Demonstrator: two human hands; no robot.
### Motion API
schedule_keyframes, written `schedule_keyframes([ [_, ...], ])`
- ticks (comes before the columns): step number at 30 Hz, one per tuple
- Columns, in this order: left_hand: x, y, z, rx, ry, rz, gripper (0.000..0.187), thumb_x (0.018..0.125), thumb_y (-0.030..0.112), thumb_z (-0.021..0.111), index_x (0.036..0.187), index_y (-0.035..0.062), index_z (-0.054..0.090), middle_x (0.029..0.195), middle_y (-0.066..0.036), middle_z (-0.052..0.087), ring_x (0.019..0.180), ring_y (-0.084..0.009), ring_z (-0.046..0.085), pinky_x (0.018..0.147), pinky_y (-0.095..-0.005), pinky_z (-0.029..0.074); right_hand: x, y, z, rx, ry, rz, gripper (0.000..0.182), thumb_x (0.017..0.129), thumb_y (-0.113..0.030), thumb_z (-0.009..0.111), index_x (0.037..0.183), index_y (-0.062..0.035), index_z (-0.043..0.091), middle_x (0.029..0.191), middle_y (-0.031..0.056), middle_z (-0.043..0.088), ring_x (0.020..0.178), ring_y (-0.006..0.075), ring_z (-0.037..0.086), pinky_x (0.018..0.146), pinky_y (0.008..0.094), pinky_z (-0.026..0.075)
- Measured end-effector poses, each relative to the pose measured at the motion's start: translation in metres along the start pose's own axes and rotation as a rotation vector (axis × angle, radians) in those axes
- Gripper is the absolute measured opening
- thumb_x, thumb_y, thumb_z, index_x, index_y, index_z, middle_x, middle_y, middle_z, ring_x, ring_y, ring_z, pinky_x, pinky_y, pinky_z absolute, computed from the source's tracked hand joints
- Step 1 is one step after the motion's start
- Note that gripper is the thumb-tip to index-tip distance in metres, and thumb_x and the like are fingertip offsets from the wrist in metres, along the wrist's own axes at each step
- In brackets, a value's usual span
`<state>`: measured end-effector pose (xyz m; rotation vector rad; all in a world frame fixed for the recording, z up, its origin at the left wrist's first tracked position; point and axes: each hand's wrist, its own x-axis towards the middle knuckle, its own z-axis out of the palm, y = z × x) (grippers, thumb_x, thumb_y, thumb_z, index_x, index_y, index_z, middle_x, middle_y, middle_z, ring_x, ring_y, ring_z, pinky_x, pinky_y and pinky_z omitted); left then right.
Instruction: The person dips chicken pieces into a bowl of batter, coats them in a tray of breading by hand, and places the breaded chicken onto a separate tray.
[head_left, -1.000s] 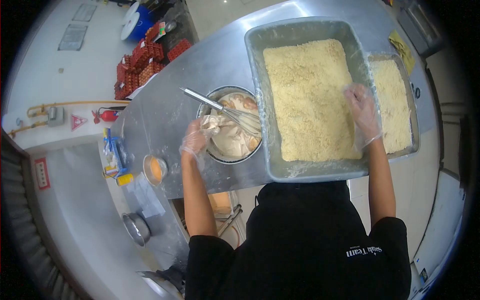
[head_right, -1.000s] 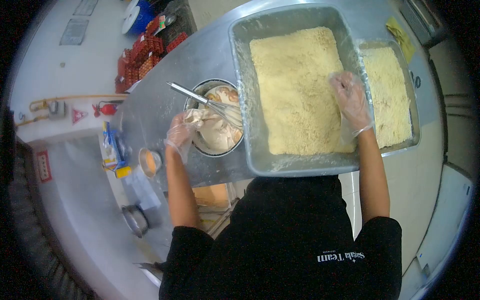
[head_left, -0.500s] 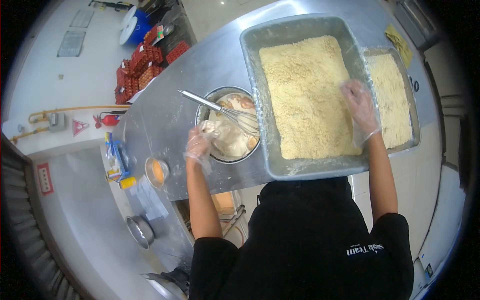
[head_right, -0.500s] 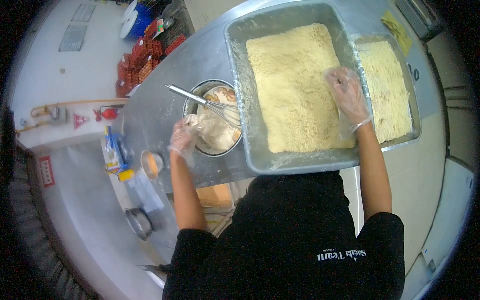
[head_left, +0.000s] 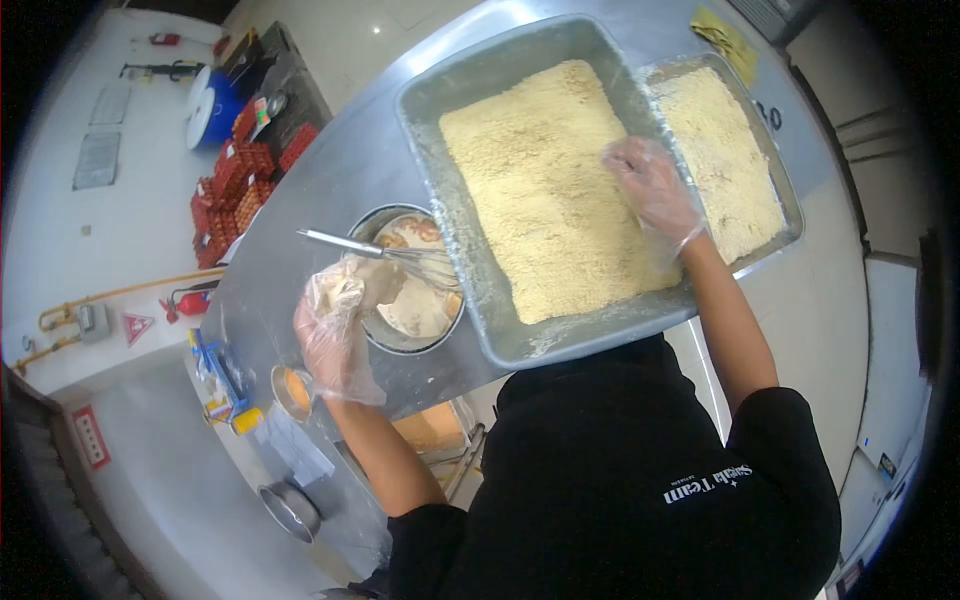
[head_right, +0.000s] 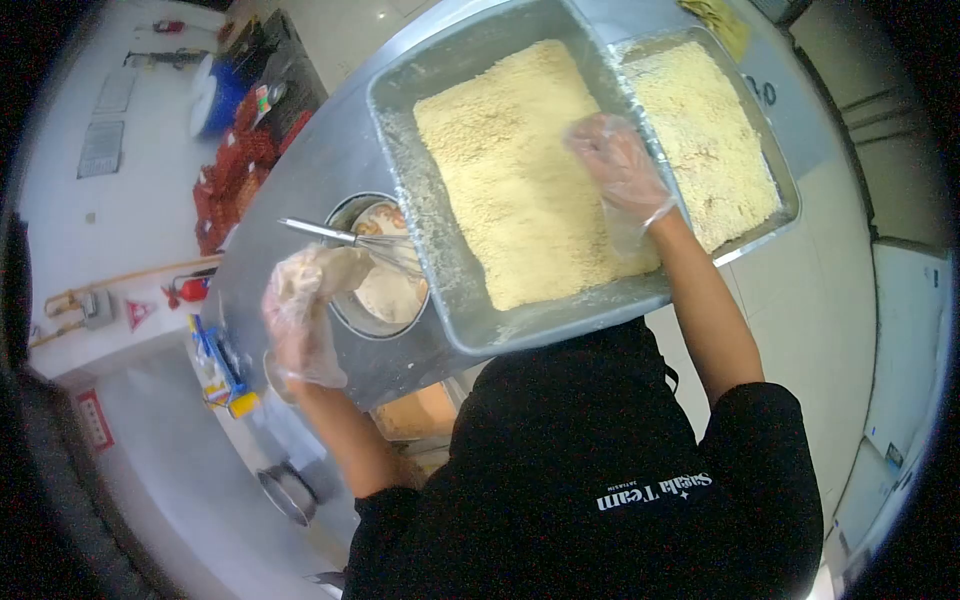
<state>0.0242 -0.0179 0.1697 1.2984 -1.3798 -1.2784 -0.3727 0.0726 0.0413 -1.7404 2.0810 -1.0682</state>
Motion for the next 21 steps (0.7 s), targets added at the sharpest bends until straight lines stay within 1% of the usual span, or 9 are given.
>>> schedule_keyframes([
  [2,-0.009,0.03,0.036,-0.034,-0.04,0.019,0.035,0.087,0.013,0.07,0.117,-0.0039,0.063,0.105,-0.012,0.069,0.095,-0.0206,0.065,0.09,-0.0321,0.051,0.0,0.001,0.002,0.038,0.0,0.016,0.025,0.096,-0.023,0.058,0.098,0.0002,0.068,0.103,0.0172,0.066,0.103,0.0348,0.061,0.091,0.0418,0.047],
  [6,0.001,0.044,0.098,-0.098,-0.23,0.132,0.042,0.088,0.016,0.067,0.122,-0.0066,0.058,0.116,-0.016,0.065,0.105,-0.0235,0.064,0.095,-0.0351,0.049,0.001,0.003,0.001,0.104,0.006,0.044,0.025,0.096,-0.023,0.059,0.098,0.0001,0.067,0.103,0.0174,0.067,0.098,0.0354,0.062,0.089,0.042,0.048],
  [8,0.025,0.022,0.12,-0.024,-0.385,0.127,0.029,0.086,0.008,0.072,0.112,-0.0033,0.066,0.112,-0.013,0.068,0.103,-0.0213,0.065,0.093,-0.0343,0.051,0.002,0.002,-0.002,0.123,0.023,0.031,0.027,0.095,-0.024,0.059,0.098,0.0003,0.069,0.102,0.0181,0.067,0.097,0.0357,0.063,0.089,0.0426,0.048],
  [10,0.046,0.002,0.155,0.314,-0.501,0.048,0.027,0.087,0.011,0.071,0.112,0.0001,0.068,0.105,-0.013,0.071,0.094,-0.0216,0.068,0.086,-0.0348,0.054,0.002,-0.001,-0.005,0.137,0.052,0.011,0.031,0.094,-0.027,0.059,0.098,0.0008,0.071,0.101,0.0193,0.068,0.097,0.036,0.063,0.088,0.0436,0.048],
  [12,0.071,-0.044,0.18,0.852,-0.404,0.111,0.032,0.086,0.018,0.073,0.112,0.0002,0.068,0.097,-0.017,0.072,0.086,-0.0276,0.07,0.079,-0.0391,0.055,0.002,-0.007,-0.01,0.172,0.058,0.055,0.03,0.094,-0.027,0.058,0.096,0.0006,0.071,0.099,0.0202,0.067,0.093,0.0359,0.062,0.086,0.0441,0.048],
  [14,0.106,-0.123,0.186,0.929,-0.239,0.222,0.029,0.082,0.017,0.073,0.105,0.0002,0.07,0.091,-0.022,0.072,0.083,-0.0353,0.07,0.075,-0.0435,0.055,0.002,-0.012,-0.017,0.179,0.027,0.079,0.03,0.096,-0.026,0.056,0.096,0.0004,0.071,0.097,0.0211,0.067,0.091,0.036,0.062,0.084,0.0444,0.048],
  [16,0.12,-0.161,0.196,0.888,-0.274,0.231,0.022,0.079,0.013,0.071,0.097,0.001,0.072,0.088,-0.023,0.071,0.084,-0.0371,0.07,0.075,-0.0451,0.055,0.003,-0.016,-0.023,0.157,-0.038,0.087,0.029,0.097,-0.023,0.053,0.097,0.0001,0.07,0.095,0.0218,0.066,0.089,0.0361,0.062,0.083,0.0444,0.047],
  [19,0.101,-0.142,0.215,0.952,-0.282,0.19,0.015,0.077,0.006,0.065,0.088,0.0044,0.075,0.086,-0.024,0.071,0.084,-0.0384,0.07,0.076,-0.0458,0.055,-0.002,-0.021,-0.017,-0.021,-0.477,0.081,0.027,0.099,-0.02,0.05,0.103,-0.0012,0.069,0.091,0.02,0.066,0.09,0.0338,0.063,0.086,0.0442,0.049],
  [21,0.112,-0.145,0.217,1.036,-0.283,0.189,0.017,0.077,0.007,0.064,0.09,0.0055,0.075,0.088,-0.023,0.071,0.086,-0.0377,0.07,0.078,-0.0451,0.055,-0.012,-0.039,-0.003,-0.17,-0.783,-0.028,0.028,0.093,-0.024,0.058,0.111,-0.0049,0.067,0.099,0.0179,0.065,0.095,0.0327,0.064,0.086,0.0429,0.051],
])
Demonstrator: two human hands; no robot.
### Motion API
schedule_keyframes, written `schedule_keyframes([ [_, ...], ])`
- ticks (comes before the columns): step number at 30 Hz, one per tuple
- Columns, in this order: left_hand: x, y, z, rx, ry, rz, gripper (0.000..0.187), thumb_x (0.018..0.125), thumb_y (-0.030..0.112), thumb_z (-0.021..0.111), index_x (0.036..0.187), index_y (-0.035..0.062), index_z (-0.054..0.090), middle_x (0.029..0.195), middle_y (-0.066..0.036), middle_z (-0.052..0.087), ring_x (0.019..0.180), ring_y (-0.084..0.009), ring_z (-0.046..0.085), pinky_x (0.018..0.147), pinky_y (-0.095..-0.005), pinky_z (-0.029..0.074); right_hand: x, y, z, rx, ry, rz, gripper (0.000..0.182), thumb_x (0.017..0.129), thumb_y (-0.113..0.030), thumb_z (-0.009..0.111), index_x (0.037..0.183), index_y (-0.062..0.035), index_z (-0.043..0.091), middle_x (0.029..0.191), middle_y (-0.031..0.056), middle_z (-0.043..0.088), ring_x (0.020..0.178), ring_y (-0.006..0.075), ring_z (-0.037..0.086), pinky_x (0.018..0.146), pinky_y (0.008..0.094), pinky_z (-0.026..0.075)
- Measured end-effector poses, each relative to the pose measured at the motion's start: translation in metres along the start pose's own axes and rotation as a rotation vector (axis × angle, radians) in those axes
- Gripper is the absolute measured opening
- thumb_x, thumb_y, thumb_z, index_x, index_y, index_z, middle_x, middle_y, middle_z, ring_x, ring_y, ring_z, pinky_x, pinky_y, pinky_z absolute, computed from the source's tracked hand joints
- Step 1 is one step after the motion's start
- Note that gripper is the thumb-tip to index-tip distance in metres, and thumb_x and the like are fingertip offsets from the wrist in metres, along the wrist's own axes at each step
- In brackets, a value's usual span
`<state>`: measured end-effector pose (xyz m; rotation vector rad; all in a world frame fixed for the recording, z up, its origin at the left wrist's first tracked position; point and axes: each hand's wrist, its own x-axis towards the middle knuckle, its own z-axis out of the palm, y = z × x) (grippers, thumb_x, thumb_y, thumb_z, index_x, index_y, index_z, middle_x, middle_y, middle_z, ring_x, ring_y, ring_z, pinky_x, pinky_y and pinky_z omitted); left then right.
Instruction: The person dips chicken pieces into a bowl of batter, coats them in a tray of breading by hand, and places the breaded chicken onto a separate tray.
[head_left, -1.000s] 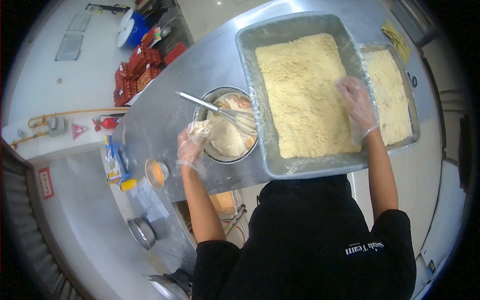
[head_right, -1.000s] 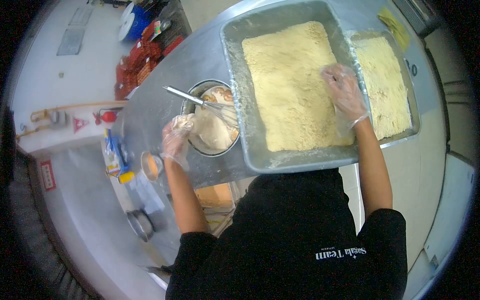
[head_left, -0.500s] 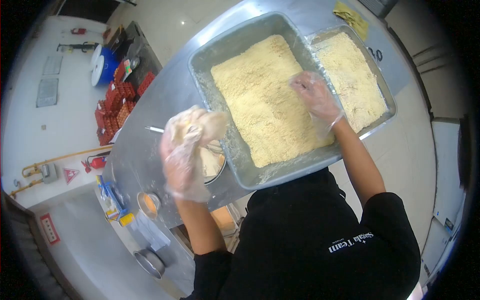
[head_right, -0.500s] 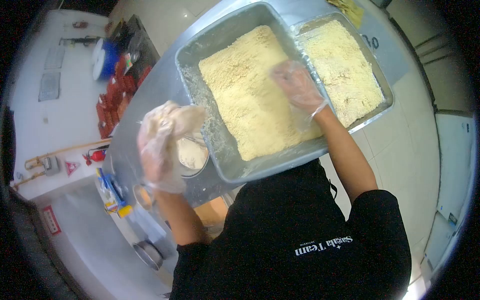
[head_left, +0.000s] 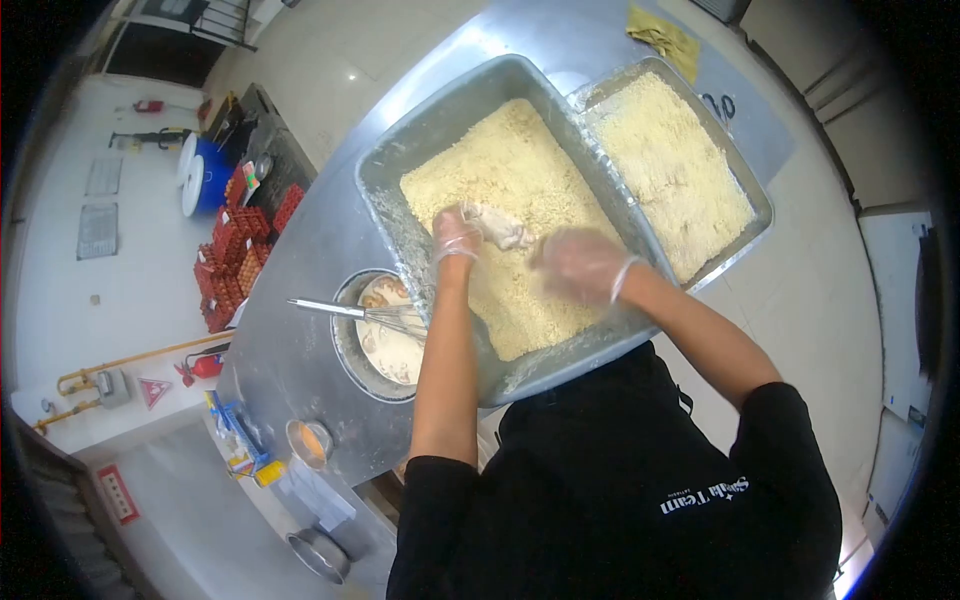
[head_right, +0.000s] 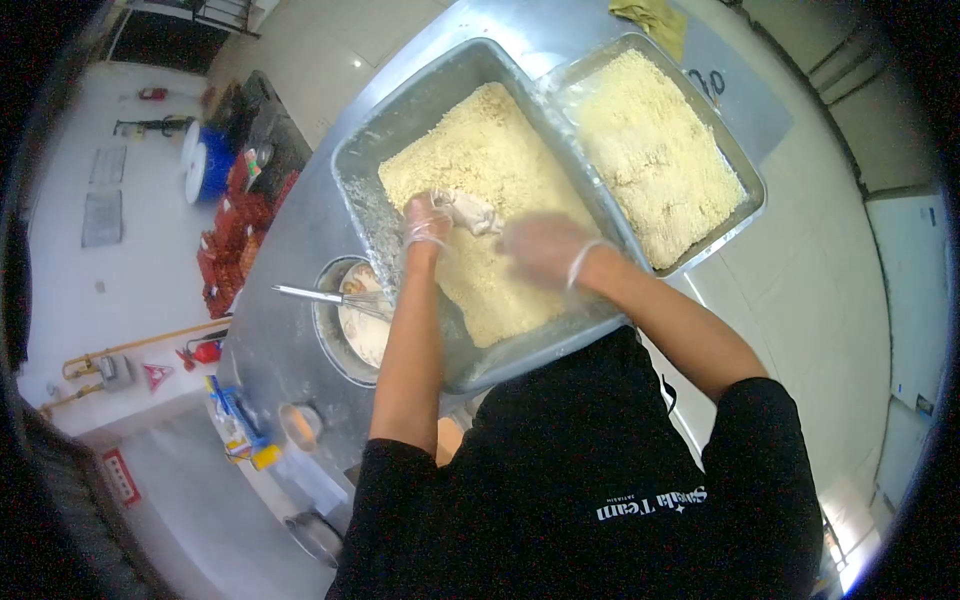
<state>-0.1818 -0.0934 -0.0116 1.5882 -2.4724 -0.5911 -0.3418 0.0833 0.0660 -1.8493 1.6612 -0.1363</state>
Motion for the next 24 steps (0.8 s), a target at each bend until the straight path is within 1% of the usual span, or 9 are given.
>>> schedule_keyframes([
  [1,0.007,-0.011,0.008,-0.097,-0.034,-0.013,0.018,0.077,0.006,0.064,0.09,0.0062,0.075,0.088,-0.023,0.071,0.087,-0.0372,0.07,0.079,-0.0447,0.055,0.0,-0.01,0.012,-0.087,-0.152,-0.033,0.032,0.091,-0.026,0.062,0.115,-0.0067,0.066,0.102,0.0169,0.064,0.097,0.0322,0.064,0.086,0.0422,0.051],
  [3,0.02,-0.029,0.018,-0.29,-0.103,-0.036,0.019,0.077,0.005,0.063,0.09,0.0075,0.076,0.089,-0.022,0.071,0.088,-0.0362,0.07,0.081,-0.0438,0.055,0.005,-0.008,0.052,-0.28,0.08,-0.227,0.026,0.095,-0.023,0.054,0.111,-0.0075,0.068,0.094,0.0161,0.066,0.095,0.0293,0.065,0.085,0.0454,0.054],
  [6,0.013,-0.009,-0.006,-0.101,-0.024,0.109,0.015,0.081,0.003,0.063,0.089,0.0063,0.075,0.083,-0.019,0.072,0.078,-0.029,0.071,0.071,-0.0392,0.056,0.021,-0.018,0.072,-0.301,0.104,-0.374,0.024,0.097,-0.021,0.051,0.106,-0.0097,0.07,0.091,0.0168,0.067,0.094,0.0299,0.067,0.081,0.0469,0.055],
  [10,0.008,0.013,-0.079,-0.452,0.325,0.206,0.014,0.084,0.007,0.068,0.095,0.0087,0.076,0.093,-0.014,0.073,0.084,-0.025,0.069,0.078,-0.0368,0.054,0.068,-0.015,0.122,0.056,0.027,-0.397,0.023,0.095,-0.023,0.053,0.1,-0.0106,0.071,0.093,0.0201,0.067,0.093,0.0347,0.067,0.08,0.0459,0.054],
  [13,-0.035,0.015,-0.16,-0.538,0.42,0.093,0.022,0.083,0.005,0.071,0.105,0.0069,0.075,0.107,-0.008,0.073,0.092,-0.0216,0.068,0.084,-0.0364,0.055,0.102,-0.037,0.089,-0.016,-0.194,-0.209,0.024,0.093,-0.026,0.053,0.094,-0.0093,0.07,0.095,0.0221,0.067,0.091,0.0375,0.066,0.082,0.0461,0.052],
  [17,-0.084,-0.047,-0.18,-0.686,0.623,0.185,0.024,0.085,0.011,0.073,0.108,0.0054,0.073,0.101,-0.009,0.073,0.092,-0.0199,0.067,0.083,-0.0366,0.056,0.147,-0.042,0.039,0.1,0.209,-0.111,0.023,0.095,-0.02,0.056,0.097,-0.0002,0.066,0.095,0.0204,0.069,0.095,0.0344,0.069,0.092,0.0429,0.056],
  [20,-0.138,-0.098,-0.165,-0.414,0.637,0.041,0.024,0.085,0.011,0.074,0.108,0.0045,0.071,0.098,-0.007,0.072,0.088,-0.0191,0.066,0.081,-0.0355,0.055,0.155,-0.006,0.045,-0.432,0.258,-0.402,0.024,0.091,-0.022,0.061,0.106,-0.0051,0.069,0.108,0.0182,0.068,0.106,0.035,0.063,0.097,0.0414,0.052],
  [23,-0.186,-0.135,-0.131,-0.478,0.631,-0.085,0.02,0.085,0.009,0.072,0.104,0.0028,0.071,0.097,-0.007,0.071,0.089,-0.0195,0.065,0.083,-0.0355,0.053,0.1,-0.02,-0.02,-0.424,-0.121,-0.124,0.034,0.089,-0.021,0.064,0.117,-0.0019,0.066,0.131,0.0156,0.059,0.125,0.0325,0.053,0.109,0.0417,0.045],
  [24,-0.199,-0.152,-0.113,-0.55,0.639,-0.134,0.02,0.085,0.009,0.073,0.103,0.0024,0.071,0.097,-0.007,0.071,0.09,-0.0199,0.065,0.083,-0.0359,0.053,0.084,-0.019,-0.042,-0.427,-0.139,0.108,0.047,0.094,-0.028,0.059,0.133,-0.002,0.053,0.142,0.0169,0.049,0.135,0.0305,0.044,0.115,0.0412,0.037],
])
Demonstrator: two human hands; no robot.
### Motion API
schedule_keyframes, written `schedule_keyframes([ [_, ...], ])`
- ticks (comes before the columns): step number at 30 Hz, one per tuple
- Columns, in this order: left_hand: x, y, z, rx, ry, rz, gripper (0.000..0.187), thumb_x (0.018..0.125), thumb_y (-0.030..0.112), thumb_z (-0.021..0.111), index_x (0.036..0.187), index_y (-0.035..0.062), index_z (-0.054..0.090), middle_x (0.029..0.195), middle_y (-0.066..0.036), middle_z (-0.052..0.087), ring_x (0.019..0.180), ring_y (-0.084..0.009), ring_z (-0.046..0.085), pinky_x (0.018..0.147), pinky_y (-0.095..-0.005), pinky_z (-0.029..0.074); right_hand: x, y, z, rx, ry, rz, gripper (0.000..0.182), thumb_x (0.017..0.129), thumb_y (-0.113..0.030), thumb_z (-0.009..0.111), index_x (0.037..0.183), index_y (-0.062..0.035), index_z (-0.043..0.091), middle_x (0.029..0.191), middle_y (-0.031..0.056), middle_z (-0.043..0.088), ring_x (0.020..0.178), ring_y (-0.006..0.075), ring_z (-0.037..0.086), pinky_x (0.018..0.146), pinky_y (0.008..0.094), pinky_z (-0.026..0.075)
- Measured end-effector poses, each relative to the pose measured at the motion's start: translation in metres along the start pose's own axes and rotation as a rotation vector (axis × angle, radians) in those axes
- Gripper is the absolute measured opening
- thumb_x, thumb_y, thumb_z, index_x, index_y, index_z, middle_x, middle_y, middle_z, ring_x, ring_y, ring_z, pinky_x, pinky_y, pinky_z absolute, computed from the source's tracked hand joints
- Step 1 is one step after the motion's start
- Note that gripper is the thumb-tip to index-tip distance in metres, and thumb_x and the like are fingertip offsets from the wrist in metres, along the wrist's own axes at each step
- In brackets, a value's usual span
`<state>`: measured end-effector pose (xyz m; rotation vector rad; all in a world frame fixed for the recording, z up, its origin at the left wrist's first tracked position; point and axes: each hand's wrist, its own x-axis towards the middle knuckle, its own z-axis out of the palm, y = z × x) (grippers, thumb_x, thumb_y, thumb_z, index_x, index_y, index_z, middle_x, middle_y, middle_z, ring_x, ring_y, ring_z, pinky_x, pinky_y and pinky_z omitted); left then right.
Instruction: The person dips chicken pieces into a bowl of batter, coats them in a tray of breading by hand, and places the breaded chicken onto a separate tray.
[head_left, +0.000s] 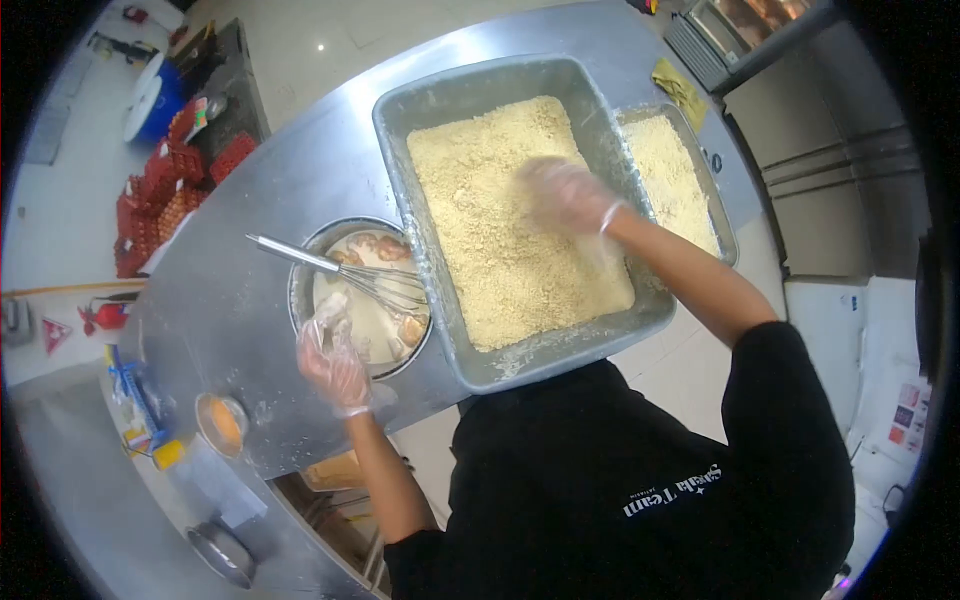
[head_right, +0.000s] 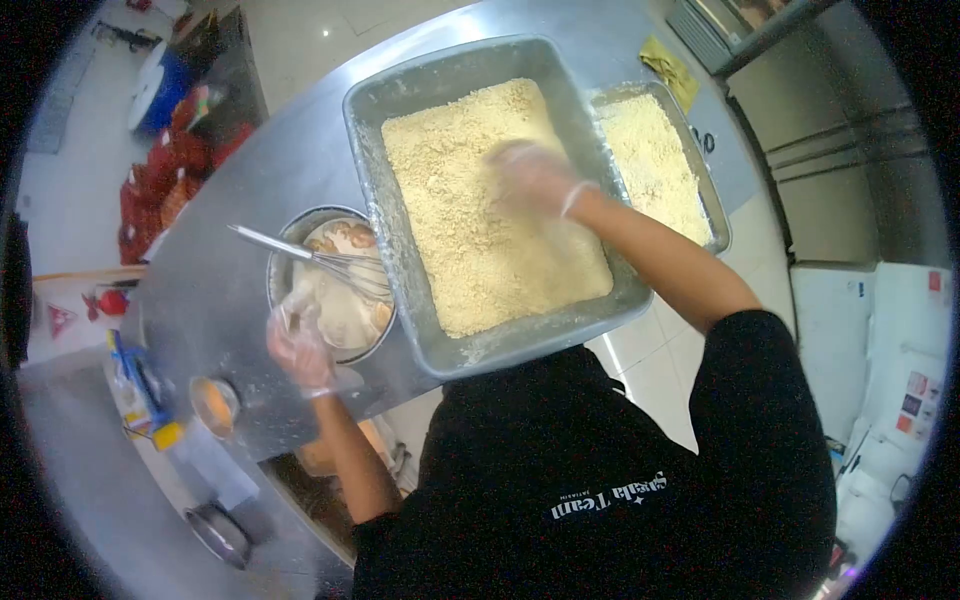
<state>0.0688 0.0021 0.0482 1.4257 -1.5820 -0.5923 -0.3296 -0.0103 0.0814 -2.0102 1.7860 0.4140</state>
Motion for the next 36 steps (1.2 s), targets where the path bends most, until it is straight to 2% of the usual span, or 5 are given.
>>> schedule_keyframes([
  [5,-0.022,-0.006,0.002,0.123,-0.01,-0.144,0.023,0.082,0.005,0.07,0.105,0.0002,0.07,0.1,-0.012,0.07,0.094,-0.025,0.065,0.088,-0.0386,0.05,0.045,0.034,0.028,1.226,0.277,0.643,0.059,0.103,-0.042,0.045,0.147,-0.0029,0.042,0.153,0.0187,0.041,0.143,0.0281,0.037,0.119,0.0383,0.03],
  [11,-0.009,-0.001,0.011,0.096,0.059,-0.119,0.024,0.082,0.002,0.061,0.104,0.0002,0.07,0.102,-0.018,0.068,0.1,-0.0345,0.064,0.092,-0.0419,0.048,0.071,-0.003,-0.013,0.648,-0.104,0.498,0.047,0.104,-0.044,0.046,0.116,-0.0013,0.062,0.082,0.0055,0.057,0.076,0.019,0.057,0.079,0.0368,0.053],
  [17,-0.013,-0.004,0.012,0.152,0.046,-0.094,0.028,0.084,0.01,0.062,0.109,-0.002,0.069,0.105,-0.02,0.068,0.1,-0.0364,0.064,0.093,-0.0431,0.048,0.102,-0.062,0.083,-0.171,0.663,-0.175,0.05,0.104,-0.04,0.036,0.138,-0.0071,0.055,0.141,0.0175,0.054,0.134,0.0305,0.048,0.114,0.048,0.035],
  [20,-0.012,-0.012,0.016,0.14,0.053,-0.098,0.028,0.085,0.009,0.065,0.11,-0.0039,0.069,0.106,-0.02,0.069,0.101,-0.0339,0.065,0.094,-0.0422,0.048,0.101,-0.063,0.058,0.001,0.308,-0.066,0.054,0.104,-0.04,0.034,0.148,-0.0114,0.045,0.159,0.0142,0.033,0.15,0.0299,0.024,0.122,0.0502,0.017],
  [36,-0.017,-0.007,0.013,0.143,0.123,-0.011,0.022,0.088,0.01,0.062,0.104,-0.0021,0.069,0.1,-0.022,0.067,0.093,-0.0402,0.063,0.085,-0.0448,0.049,0.024,-0.024,0.046,1.161,0.187,0.351,0.085,0.08,-0.039,0.081,0.137,0.0107,0.044,0.114,0.0242,0.064,0.113,0.0266,0.061,0.103,0.0367,0.046],
])
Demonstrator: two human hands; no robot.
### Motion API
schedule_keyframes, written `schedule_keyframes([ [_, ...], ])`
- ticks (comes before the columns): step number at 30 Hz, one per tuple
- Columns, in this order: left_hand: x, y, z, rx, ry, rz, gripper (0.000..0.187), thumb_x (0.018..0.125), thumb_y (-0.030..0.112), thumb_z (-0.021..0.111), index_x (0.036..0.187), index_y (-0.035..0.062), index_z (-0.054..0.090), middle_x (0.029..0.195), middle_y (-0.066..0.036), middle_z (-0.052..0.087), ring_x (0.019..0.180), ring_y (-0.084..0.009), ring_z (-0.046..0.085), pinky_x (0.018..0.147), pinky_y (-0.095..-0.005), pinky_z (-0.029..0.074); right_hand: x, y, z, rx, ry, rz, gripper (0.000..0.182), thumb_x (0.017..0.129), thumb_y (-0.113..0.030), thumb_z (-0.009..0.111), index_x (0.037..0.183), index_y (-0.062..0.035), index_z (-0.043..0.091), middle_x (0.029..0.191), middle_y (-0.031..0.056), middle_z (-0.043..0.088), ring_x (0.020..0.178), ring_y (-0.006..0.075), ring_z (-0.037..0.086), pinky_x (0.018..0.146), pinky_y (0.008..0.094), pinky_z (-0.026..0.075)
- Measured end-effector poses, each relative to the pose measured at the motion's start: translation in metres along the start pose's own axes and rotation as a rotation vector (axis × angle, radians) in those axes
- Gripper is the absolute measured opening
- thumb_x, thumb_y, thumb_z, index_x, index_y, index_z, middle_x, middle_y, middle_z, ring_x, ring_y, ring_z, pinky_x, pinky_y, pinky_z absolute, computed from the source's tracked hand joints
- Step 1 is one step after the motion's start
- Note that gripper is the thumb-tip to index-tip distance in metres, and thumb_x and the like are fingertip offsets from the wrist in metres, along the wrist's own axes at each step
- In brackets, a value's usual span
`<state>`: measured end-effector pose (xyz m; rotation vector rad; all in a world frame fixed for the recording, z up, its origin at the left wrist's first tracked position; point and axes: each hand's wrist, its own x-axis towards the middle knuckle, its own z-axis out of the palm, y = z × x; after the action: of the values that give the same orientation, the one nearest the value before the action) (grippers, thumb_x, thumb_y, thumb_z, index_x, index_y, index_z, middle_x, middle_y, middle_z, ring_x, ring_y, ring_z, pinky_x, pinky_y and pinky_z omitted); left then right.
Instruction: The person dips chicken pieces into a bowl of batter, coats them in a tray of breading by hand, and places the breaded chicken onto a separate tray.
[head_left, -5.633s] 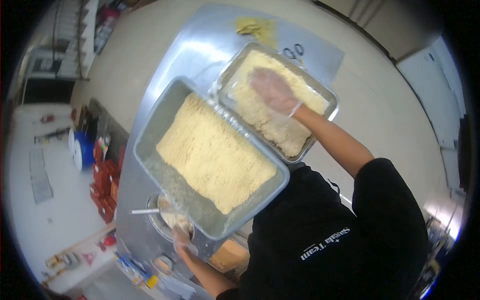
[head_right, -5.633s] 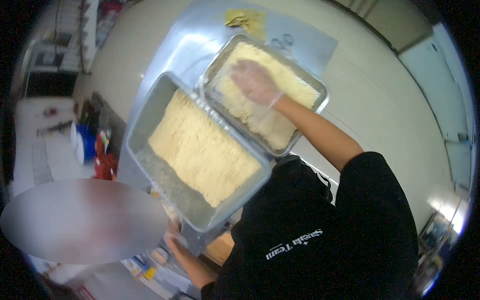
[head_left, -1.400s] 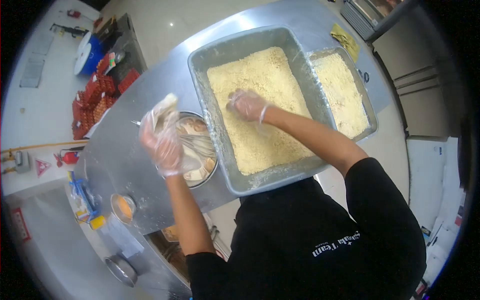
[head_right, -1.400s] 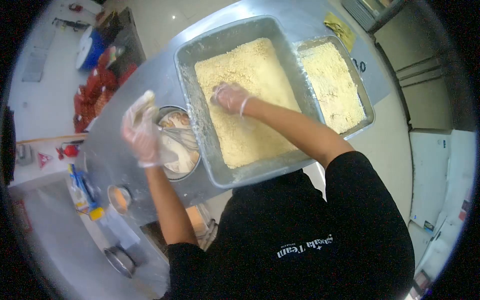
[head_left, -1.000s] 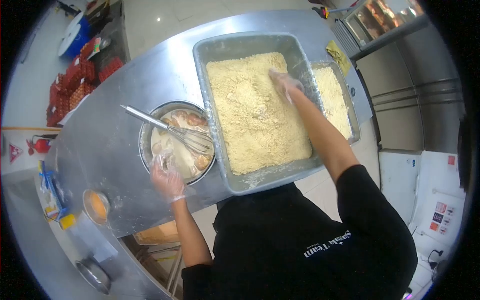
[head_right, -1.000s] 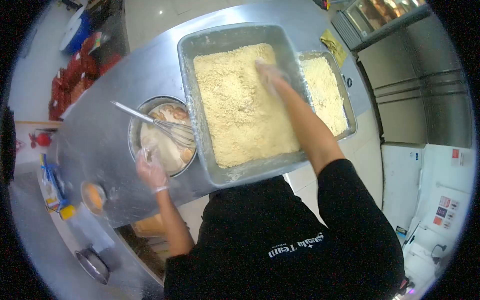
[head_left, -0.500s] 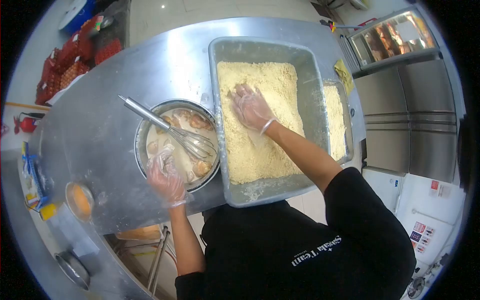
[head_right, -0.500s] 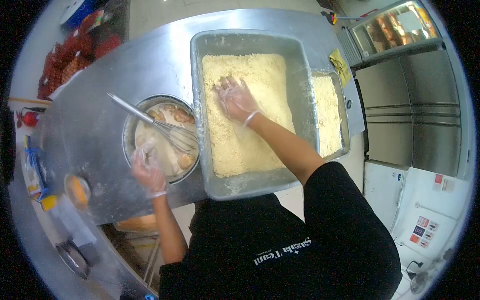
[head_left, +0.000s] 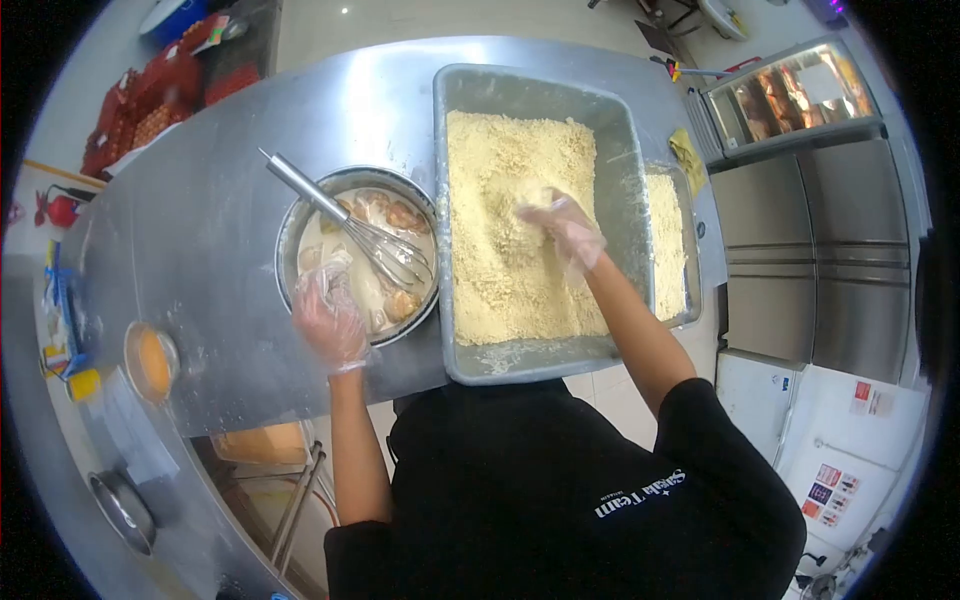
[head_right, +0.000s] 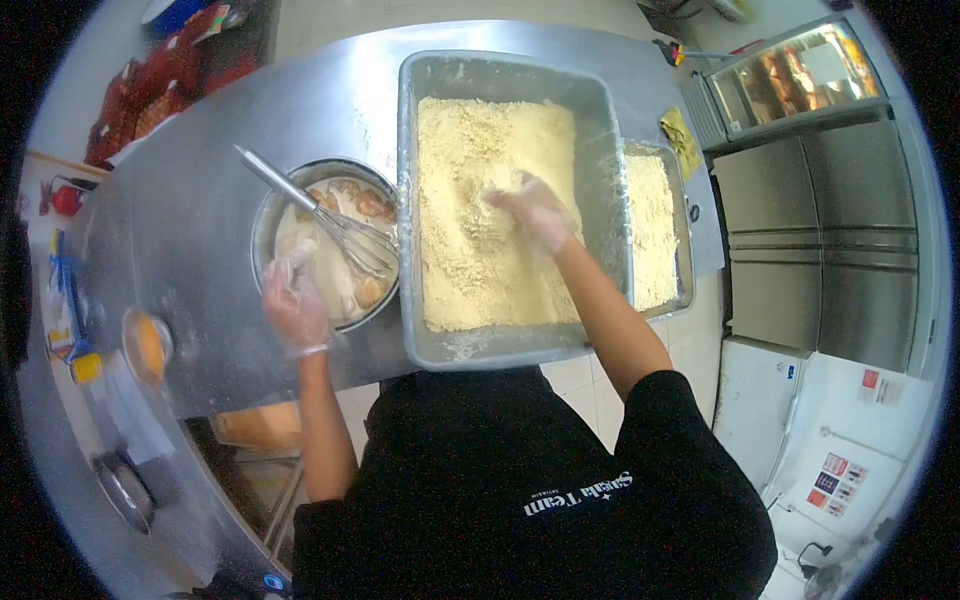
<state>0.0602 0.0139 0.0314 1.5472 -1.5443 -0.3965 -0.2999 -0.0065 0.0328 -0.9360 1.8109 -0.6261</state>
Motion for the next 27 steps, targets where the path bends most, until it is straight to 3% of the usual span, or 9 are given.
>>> schedule_keyframes([
  [2,0.002,0.001,-0.001,0.006,0.002,0.021,0.02,0.087,0.009,0.061,0.103,-0.0012,0.069,0.099,-0.021,0.067,0.093,-0.0395,0.063,0.085,-0.0442,0.049,-0.015,0.004,-0.002,0.121,0.099,-0.163,0.087,0.078,-0.039,0.083,0.137,0.0109,0.043,0.121,0.0237,0.062,0.114,0.0279,0.06,0.103,0.0366,0.046],
  [3,0.002,0.003,0.0,0.001,-0.002,0.02,0.02,0.087,0.008,0.06,0.102,-0.0009,0.069,0.098,-0.02,0.067,0.093,-0.0391,0.063,0.085,-0.0439,0.049,-0.035,-0.02,-0.006,0.142,-0.041,-0.137,0.087,0.078,-0.042,0.082,0.136,0.0099,0.044,0.13,0.0265,0.057,0.118,0.0305,0.059,0.105,0.0378,0.044],
  [9,0.008,0.008,-0.001,-0.069,-0.012,0.041,0.015,0.086,0.006,0.065,0.098,-0.0001,0.071,0.096,-0.015,0.07,0.091,-0.0312,0.066,0.084,-0.0402,0.05,-0.034,-0.026,-0.007,-0.326,0.033,0.033,0.068,0.096,-0.041,0.061,0.14,0.0068,0.043,0.141,0.0247,0.052,0.123,0.0352,0.057,0.109,0.043,0.043],
  [11,0.006,0.006,-0.001,-0.056,-0.011,0.044,0.016,0.086,0.007,0.065,0.099,-0.0003,0.071,0.097,-0.015,0.07,0.092,-0.0311,0.066,0.085,-0.0404,0.05,-0.013,0.002,0.02,-0.45,-0.032,-0.154,0.063,0.099,-0.039,0.054,0.143,0.0037,0.04,0.146,0.0236,0.047,0.125,0.034,0.056,0.106,0.0403,0.046],
  [15,-0.001,-0.006,-0.004,0.043,-0.027,0.054,0.02,0.085,0.009,0.066,0.102,-0.0006,0.071,0.099,-0.016,0.07,0.095,-0.0308,0.067,0.089,-0.0403,0.049,0.014,0.031,0.101,-1.319,0.101,-0.596,0.072,0.103,-0.05,0.032,0.15,0.0054,0.033,0.158,0.0248,0.029,0.148,0.0358,0.025,0.122,0.046,0.021],
  [17,0.001,-0.005,0.003,0.039,-0.038,0.026,0.022,0.086,0.011,0.067,0.104,-0.0012,0.071,0.099,-0.016,0.07,0.096,-0.0309,0.067,0.09,-0.0406,0.049,0.01,0.007,0.103,-0.98,0.136,-0.459,0.073,0.103,-0.049,0.031,0.151,0.0055,0.03,0.159,0.0251,0.026,0.151,0.0369,0.016,0.123,0.0473,0.016],
  [20,0.006,0.005,0.002,0.006,-0.066,0.001,0.024,0.088,0.013,0.068,0.106,-0.0027,0.071,0.101,-0.017,0.071,0.096,-0.0316,0.066,0.091,-0.0416,0.049,0.022,0.005,0.099,-0.972,0.138,-0.487,0.076,0.102,-0.051,0.034,0.152,0.0054,0.026,0.158,0.0266,0.025,0.15,0.0393,0.017,0.123,0.0488,0.016],
  [24,0.001,0.007,0.0,-0.004,-0.087,-0.03,0.024,0.09,0.013,0.067,0.106,-0.0046,0.07,0.103,-0.018,0.071,0.098,-0.0326,0.066,0.092,-0.0421,0.048,0.023,-0.007,0.088,-0.859,0.03,-0.417,0.076,0.098,-0.05,0.041,0.152,0.0017,0.029,0.159,0.0256,0.024,0.149,0.0406,0.021,0.122,0.0482,0.019],
  [27,0.005,0.003,0.002,0.02,-0.068,-0.012,0.022,0.088,0.009,0.067,0.106,-0.0042,0.07,0.105,-0.017,0.07,0.099,-0.0323,0.066,0.092,-0.0416,0.048,-0.012,-0.026,0.03,-0.919,-0.053,-0.254,0.076,0.094,-0.053,0.049,0.15,-0.0028,0.039,0.153,0.0267,0.035,0.144,0.0394,0.033,0.117,0.0455,0.03],
])
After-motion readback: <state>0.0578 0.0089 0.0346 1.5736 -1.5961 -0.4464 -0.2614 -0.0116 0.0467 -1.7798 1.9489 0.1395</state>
